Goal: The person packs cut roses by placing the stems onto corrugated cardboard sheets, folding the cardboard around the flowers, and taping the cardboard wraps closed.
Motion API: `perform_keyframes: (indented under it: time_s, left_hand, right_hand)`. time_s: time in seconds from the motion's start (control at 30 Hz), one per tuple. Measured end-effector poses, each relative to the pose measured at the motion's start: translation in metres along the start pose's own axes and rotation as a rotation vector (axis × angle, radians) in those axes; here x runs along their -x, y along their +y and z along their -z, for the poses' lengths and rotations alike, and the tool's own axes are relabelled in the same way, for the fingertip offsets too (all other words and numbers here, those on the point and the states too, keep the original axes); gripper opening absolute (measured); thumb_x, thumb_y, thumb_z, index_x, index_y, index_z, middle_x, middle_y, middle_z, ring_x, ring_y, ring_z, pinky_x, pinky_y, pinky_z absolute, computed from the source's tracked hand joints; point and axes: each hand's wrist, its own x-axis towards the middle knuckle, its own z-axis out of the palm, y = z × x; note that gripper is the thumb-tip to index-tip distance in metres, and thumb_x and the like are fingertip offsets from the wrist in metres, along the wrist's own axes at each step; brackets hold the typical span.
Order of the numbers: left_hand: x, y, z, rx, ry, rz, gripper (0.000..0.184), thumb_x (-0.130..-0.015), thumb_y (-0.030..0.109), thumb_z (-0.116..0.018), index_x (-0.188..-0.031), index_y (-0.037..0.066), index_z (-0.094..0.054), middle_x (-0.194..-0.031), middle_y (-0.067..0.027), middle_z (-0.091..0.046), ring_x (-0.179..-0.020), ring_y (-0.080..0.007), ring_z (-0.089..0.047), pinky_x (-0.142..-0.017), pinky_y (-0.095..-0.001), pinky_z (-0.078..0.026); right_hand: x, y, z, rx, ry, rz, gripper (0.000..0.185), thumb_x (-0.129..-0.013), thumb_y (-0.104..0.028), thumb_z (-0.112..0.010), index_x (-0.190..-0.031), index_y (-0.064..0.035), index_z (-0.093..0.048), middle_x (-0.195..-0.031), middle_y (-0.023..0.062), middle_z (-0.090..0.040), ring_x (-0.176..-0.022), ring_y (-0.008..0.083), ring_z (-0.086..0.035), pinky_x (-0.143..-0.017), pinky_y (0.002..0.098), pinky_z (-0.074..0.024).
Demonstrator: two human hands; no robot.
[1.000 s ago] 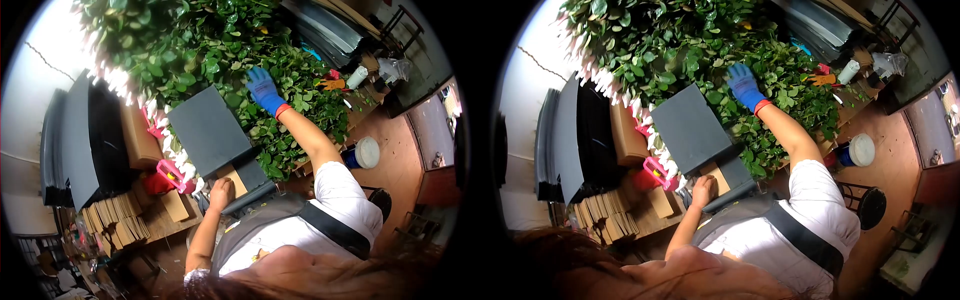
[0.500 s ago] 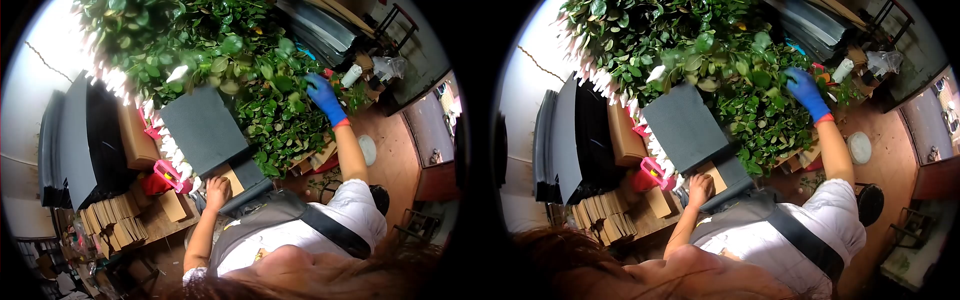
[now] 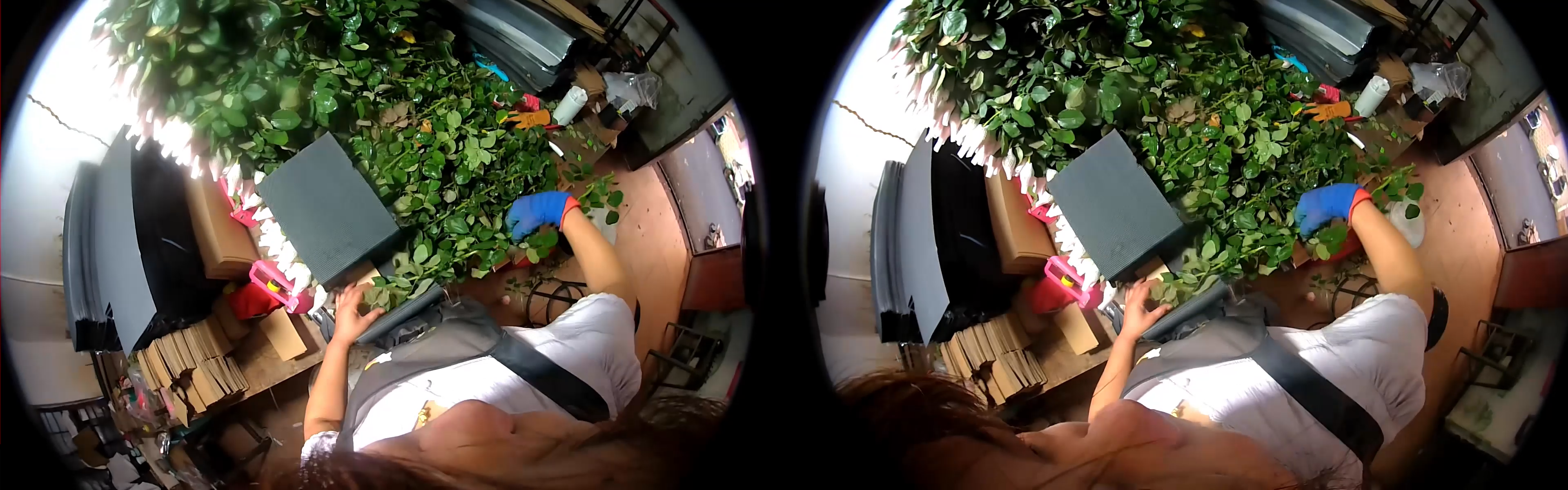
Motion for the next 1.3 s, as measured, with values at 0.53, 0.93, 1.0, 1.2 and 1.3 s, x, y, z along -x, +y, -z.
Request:
perform_keyframes:
  time_s: [0.53, 0.93, 1.0, 1.2, 1.3]
  left_hand:
    - [-0.001, -0.014, 0.008, -0.114, -0.300, -0.056, 0.049, -0.091, 0.035, -0.068, -0.130, 0.007, -0.056, -0.152, -0.0193, -0.039, -0.148, -0.0430, -0.024, -0.120, -0.0627, -0.015]
    - [0.003, -0.011, 0.004, 0.089, -0.209, 0.007, 0.040, -0.087, 0.025, -0.076, -0.118, 0.006, -0.059, -0.154, -0.0233, -0.035, -0.145, -0.0447, -0.028, -0.117, -0.0515, -0.029]
    - [0.002, -0.024, 0.003, 0.031, -0.265, -0.029, 0.046, -0.088, 0.025, -0.075, -0.126, 0.006, -0.057, -0.156, -0.0235, -0.032, -0.146, -0.0453, -0.026, -0.119, -0.0518, -0.027]
    - [0.002, -0.014, 0.005, -0.026, -0.307, -0.044, 0.044, -0.090, 0.033, -0.072, -0.132, 0.020, -0.065, -0.158, -0.0229, -0.029, -0.148, -0.0456, -0.022, -0.120, -0.0521, -0.024]
    - [0.003, -0.014, 0.009, -0.118, -0.311, -0.042, 0.042, -0.090, 0.039, -0.071, -0.131, 0.027, -0.068, -0.157, -0.0201, -0.032, -0.147, -0.0427, -0.025, -0.119, -0.0528, -0.026]
  right_hand:
    - [-0.141, -0.115, 0.120, 0.349, 1.302, 0.513, 0.024, -0.089, -0.029, -0.062, -0.107, -0.0151, -0.069, -0.107, 0.0078, -0.068, -0.105, 0.0267, -0.064, -0.095, 0.0440, -0.0489]
    - [-0.151, -0.145, 0.153, 0.397, 1.383, 0.401, 0.018, -0.088, -0.028, -0.067, -0.102, -0.0167, -0.066, -0.101, 0.0061, -0.066, -0.094, 0.0257, -0.064, -0.085, 0.0401, -0.0512]
    - [-0.113, -0.126, 0.152, 0.372, 1.339, 0.288, 0.015, -0.090, -0.026, -0.064, -0.098, -0.0133, -0.065, -0.092, 0.0101, -0.066, -0.085, 0.0277, -0.067, -0.078, 0.0425, -0.0544]
    - [-0.084, -0.029, 0.112, 0.192, 1.443, 0.094, 0.025, -0.089, -0.021, -0.066, -0.111, -0.0110, -0.065, -0.104, 0.0117, -0.068, -0.097, 0.0314, -0.067, -0.085, 0.0445, -0.0544]
    - [-0.089, 0.013, 0.082, -0.072, 1.323, -0.006, 0.041, -0.084, -0.012, -0.074, -0.123, -0.0087, -0.063, -0.117, 0.0142, -0.067, -0.107, 0.0334, -0.065, -0.090, 0.0423, -0.0527]
